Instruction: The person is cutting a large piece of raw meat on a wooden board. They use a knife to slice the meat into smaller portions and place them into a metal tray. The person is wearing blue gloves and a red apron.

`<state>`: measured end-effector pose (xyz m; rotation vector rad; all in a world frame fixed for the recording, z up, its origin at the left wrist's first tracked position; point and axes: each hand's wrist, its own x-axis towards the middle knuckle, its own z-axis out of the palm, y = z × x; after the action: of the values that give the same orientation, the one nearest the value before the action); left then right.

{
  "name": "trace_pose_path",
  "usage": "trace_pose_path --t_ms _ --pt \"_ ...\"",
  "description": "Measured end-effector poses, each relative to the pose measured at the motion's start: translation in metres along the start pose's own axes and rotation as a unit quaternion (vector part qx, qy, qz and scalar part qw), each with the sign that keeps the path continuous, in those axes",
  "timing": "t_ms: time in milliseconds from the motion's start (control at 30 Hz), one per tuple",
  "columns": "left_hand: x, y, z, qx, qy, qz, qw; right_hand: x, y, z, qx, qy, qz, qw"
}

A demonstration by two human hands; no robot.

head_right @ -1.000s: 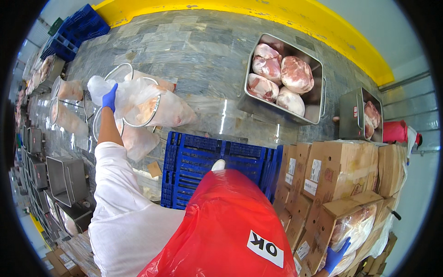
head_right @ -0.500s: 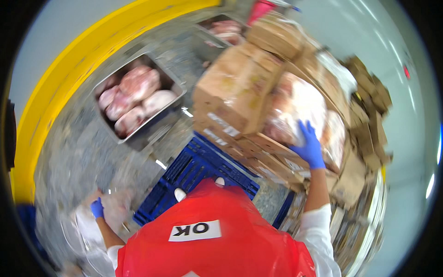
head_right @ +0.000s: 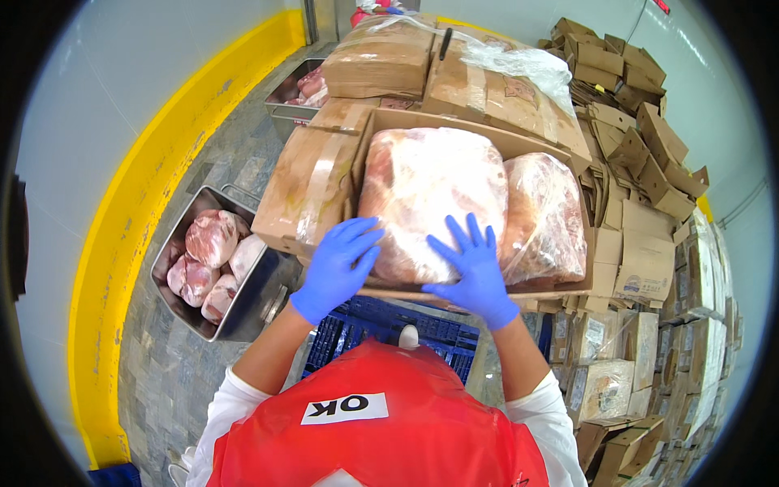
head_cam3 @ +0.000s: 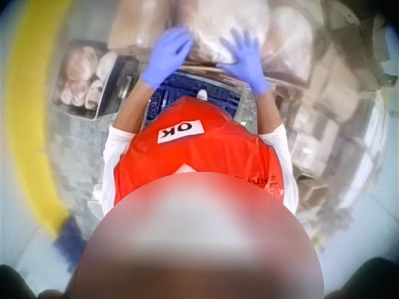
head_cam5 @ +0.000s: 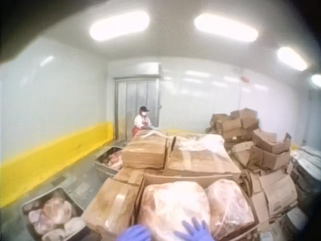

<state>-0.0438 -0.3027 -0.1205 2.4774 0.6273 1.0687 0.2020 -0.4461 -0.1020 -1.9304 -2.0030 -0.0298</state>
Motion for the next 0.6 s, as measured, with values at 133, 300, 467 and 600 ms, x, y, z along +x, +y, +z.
trace_pose_path --t_ms 133,300,467,600 --pt "0.075 -0.014 0.062 0.155 -0.089 0.022 0.984 0.002 0.024 -0.014 0.090 -0.020 -0.053 0.994" --pt "0.165 -0.043 0.086 0.214 -0.140 0.014 0.967 0.011 0.063 -0.031 0.173 -0.057 -0.072 0.981" --pt "0.197 -0.072 0.096 0.198 -0.146 0.008 0.969 0.058 0.096 -0.028 0.110 -0.035 -0.093 0.989" --pt "0.187 -0.119 0.090 0.066 -0.090 -0.012 0.994 0.135 0.114 -0.002 0.056 0.034 -0.087 0.994"
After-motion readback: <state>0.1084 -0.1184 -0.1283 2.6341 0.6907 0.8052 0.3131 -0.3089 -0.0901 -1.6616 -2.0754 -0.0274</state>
